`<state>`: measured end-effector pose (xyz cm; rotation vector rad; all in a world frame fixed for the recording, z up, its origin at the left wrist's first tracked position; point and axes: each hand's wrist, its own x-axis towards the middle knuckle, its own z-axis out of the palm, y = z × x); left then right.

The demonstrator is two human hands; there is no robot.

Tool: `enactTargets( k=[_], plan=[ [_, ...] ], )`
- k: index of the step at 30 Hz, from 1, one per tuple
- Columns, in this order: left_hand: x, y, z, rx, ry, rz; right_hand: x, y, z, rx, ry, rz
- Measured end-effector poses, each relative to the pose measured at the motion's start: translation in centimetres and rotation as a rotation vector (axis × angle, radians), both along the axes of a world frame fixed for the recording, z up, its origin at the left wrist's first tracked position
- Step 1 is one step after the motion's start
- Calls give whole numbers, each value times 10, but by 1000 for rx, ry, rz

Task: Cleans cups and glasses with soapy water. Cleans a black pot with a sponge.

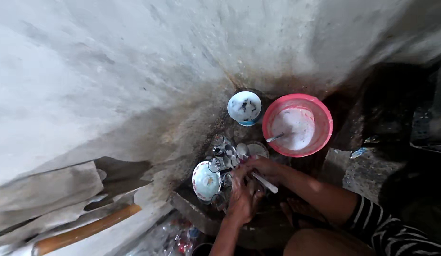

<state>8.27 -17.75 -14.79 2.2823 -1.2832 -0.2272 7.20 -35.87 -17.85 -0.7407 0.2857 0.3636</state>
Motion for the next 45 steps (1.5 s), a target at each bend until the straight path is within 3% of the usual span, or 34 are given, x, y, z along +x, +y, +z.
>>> enactTargets(
  k=[3,6,8,10,11,13,15,18,22,25,28,33,38,40,42,45],
  plan=[
    [-10,10,4,22,-40,-20,-11,11,8,49,11,3],
    [-23,15,3,-162,-41,114,-15,24,27,-57,-50,-58],
    [-33,13,4,-376,124,319,-13,32,43,-168,-43,-108],
    [-36,6,17,-624,455,572,-8,41,46,-261,-85,-188],
    [-34,2,25,-705,635,707,-8,45,48,-356,-115,-204],
    [-21,-3,41,-675,850,842,-10,51,56,-641,-191,-164],
    [-11,-10,55,-600,856,905,-16,63,73,-959,-232,-30],
    [-10,-6,67,-662,874,917,-21,76,102,-1396,-338,151],
    [-15,18,86,-654,900,972,-24,80,143,-1651,-515,384],
    [-24,34,95,-591,1009,1022,-28,76,163,-1668,-693,689],
    [-31,48,92,-482,997,1038,-25,56,170,-1542,-841,781],
    [-47,43,93,-728,1010,1004,-7,19,214,-1631,-500,521],
    [-59,39,116,-946,948,783,-4,34,238,-1448,-251,299],
    [-59,34,121,-853,841,781,-3,56,227,-1316,-216,213],
    [-61,33,126,-603,669,797,-10,91,207,-1165,-196,61],
    [-72,23,117,-301,443,795,-24,133,181,-1030,-82,-325]
  ],
)
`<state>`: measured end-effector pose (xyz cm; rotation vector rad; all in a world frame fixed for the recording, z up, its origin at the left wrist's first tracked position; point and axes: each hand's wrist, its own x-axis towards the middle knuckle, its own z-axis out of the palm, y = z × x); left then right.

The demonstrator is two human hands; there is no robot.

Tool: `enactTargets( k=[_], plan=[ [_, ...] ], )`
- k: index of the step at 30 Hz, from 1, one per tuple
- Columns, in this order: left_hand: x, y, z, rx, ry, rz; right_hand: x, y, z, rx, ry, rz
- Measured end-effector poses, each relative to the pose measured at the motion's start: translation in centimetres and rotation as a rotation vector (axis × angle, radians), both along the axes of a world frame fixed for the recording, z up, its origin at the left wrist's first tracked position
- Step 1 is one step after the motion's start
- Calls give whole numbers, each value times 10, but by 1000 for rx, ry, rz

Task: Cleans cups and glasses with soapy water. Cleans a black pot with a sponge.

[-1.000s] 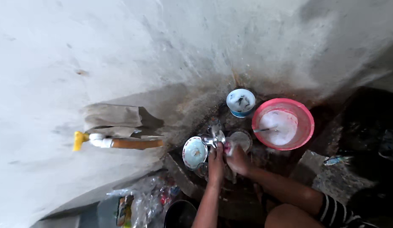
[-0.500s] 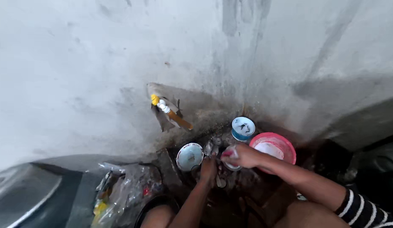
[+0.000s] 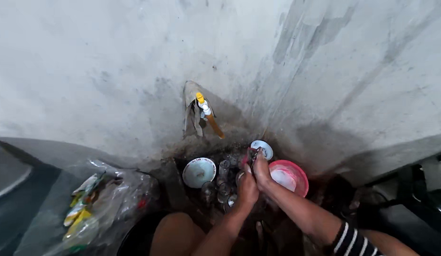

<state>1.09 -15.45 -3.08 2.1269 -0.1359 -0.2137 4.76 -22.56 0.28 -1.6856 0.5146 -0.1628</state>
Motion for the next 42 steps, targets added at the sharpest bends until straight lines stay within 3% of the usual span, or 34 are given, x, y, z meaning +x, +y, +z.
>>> enactTargets(
  k=[2,5,10,12,15,19,23,26,29,31,33,35,38,40,42],
  plan=[
    [1,2,-1,123,-42,-54,-6,4,-13,20,-205,-77],
    [-4,4,11,110,-79,-138,-20,-4,-17,-64,-403,-31],
    [-15,-11,3,205,-109,-123,-11,-18,-29,-84,-240,-90],
    [-13,-10,4,145,-84,-131,-6,-22,-31,-88,-239,-98],
    [-1,13,17,14,51,-311,-3,-17,-32,-111,-319,-58],
    [17,29,6,-167,30,-505,3,-24,-33,-132,-325,-21],
    [9,29,-2,-479,96,-413,-6,-15,-6,-190,-258,64],
    [5,29,-2,-749,215,-344,-12,-21,10,-266,-171,336],
    [11,24,-5,-910,292,-257,-5,-35,19,-524,8,504],
    [16,25,-2,-825,341,-114,0,-55,13,-495,-46,556],
    [24,32,-2,-577,329,2,7,-73,2,-296,-214,494],
    [30,39,-6,-416,333,77,4,-71,5,-298,-318,443],
    [29,38,-11,-312,303,89,-10,-41,14,-713,-390,496],
    [25,39,-6,-180,224,-16,-11,-29,8,-1119,-394,581],
    [17,38,-1,-105,150,-143,-5,-26,6,-1402,-314,524]
  ],
)
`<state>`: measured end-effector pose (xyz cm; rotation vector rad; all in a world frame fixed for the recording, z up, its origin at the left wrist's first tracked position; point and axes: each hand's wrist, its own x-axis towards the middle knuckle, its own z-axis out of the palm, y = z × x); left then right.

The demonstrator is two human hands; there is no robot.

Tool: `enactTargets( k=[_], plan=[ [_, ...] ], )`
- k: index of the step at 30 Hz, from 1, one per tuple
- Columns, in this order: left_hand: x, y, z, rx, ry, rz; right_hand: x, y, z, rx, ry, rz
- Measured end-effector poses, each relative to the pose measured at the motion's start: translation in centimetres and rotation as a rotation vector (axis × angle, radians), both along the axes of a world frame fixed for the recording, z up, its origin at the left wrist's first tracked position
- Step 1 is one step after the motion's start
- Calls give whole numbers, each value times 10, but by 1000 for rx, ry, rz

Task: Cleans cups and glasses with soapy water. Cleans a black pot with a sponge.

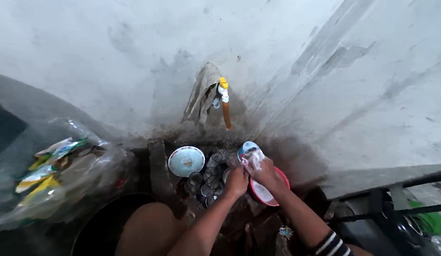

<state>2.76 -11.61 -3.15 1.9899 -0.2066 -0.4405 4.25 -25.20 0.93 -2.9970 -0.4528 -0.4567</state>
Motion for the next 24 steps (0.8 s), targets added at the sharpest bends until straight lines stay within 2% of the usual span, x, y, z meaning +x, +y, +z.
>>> enactTargets(
  k=[3,7,10,13,14,15,16,17,19,20,21,22,24],
  plan=[
    [-7,-6,-2,47,-46,-102,10,3,3,2,-101,-138],
    [-9,-7,-7,85,-46,-162,17,-4,-8,-176,-180,91],
    [-5,-13,-8,87,-31,-135,29,-15,-17,-145,-279,17],
    [-7,-12,-10,89,-3,-135,20,-23,-23,-196,-245,161],
    [-10,-12,-12,75,31,-124,20,-28,-20,-168,-236,134],
    [-10,-13,-13,42,55,-80,24,-32,-15,-84,-209,21],
    [-9,-13,-13,-12,68,-15,30,-37,-8,90,-169,-126],
    [-8,-14,-14,-75,75,54,38,-43,-5,359,-137,-267],
    [-5,-11,-12,-184,91,155,50,-55,-7,1052,-96,-430],
    [-3,-9,-10,-231,122,174,51,-59,-9,1359,-40,-453],
    [-1,-7,-8,-291,167,184,45,-62,-11,1572,69,-443],
    [0,-7,-7,-366,214,183,36,-64,-13,1692,178,-412],
    [3,-8,-11,-433,212,157,22,-58,-13,1736,330,-346]
  ],
)
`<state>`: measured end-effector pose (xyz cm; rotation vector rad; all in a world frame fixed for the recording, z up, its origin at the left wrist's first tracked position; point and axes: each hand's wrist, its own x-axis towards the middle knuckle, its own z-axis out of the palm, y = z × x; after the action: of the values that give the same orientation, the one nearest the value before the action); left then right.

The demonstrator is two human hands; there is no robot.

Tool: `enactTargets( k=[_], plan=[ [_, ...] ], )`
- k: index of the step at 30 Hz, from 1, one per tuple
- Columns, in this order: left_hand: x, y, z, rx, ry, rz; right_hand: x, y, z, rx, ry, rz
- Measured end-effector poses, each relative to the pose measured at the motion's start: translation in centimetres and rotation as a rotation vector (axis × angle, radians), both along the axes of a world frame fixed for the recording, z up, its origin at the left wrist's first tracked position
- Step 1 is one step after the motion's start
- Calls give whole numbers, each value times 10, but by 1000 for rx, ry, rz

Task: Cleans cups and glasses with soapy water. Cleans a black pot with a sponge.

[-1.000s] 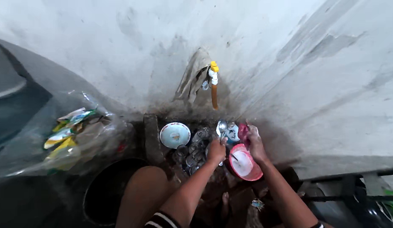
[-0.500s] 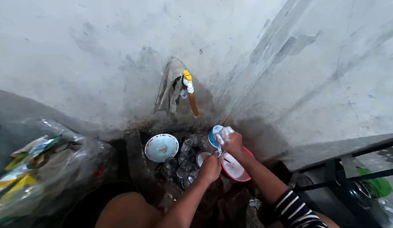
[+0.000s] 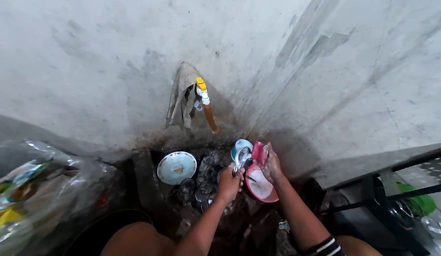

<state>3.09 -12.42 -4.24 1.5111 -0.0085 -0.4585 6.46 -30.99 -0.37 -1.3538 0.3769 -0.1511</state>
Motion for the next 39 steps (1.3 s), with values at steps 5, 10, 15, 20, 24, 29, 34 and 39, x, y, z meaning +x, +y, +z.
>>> enactTargets(
  k=[5,10,15,20,24,29,34,39],
  plan=[
    [1,0,-10,85,-195,-61,6,21,11,-205,-22,-17],
    [2,1,-2,166,-312,-150,17,15,13,-314,62,39],
    [8,-1,-1,212,-196,-66,12,40,-10,-504,147,-55],
    [6,2,-6,6,-105,30,17,39,-18,-388,159,-81],
    [9,3,-9,-56,-129,52,29,15,-10,-601,8,15],
    [9,6,-3,41,-155,80,22,10,-8,-262,-58,39],
    [4,-9,-14,173,-177,-49,7,58,-25,-404,40,-173],
    [8,-8,-18,209,-152,-71,18,40,-20,-1024,140,-188]
  ],
)
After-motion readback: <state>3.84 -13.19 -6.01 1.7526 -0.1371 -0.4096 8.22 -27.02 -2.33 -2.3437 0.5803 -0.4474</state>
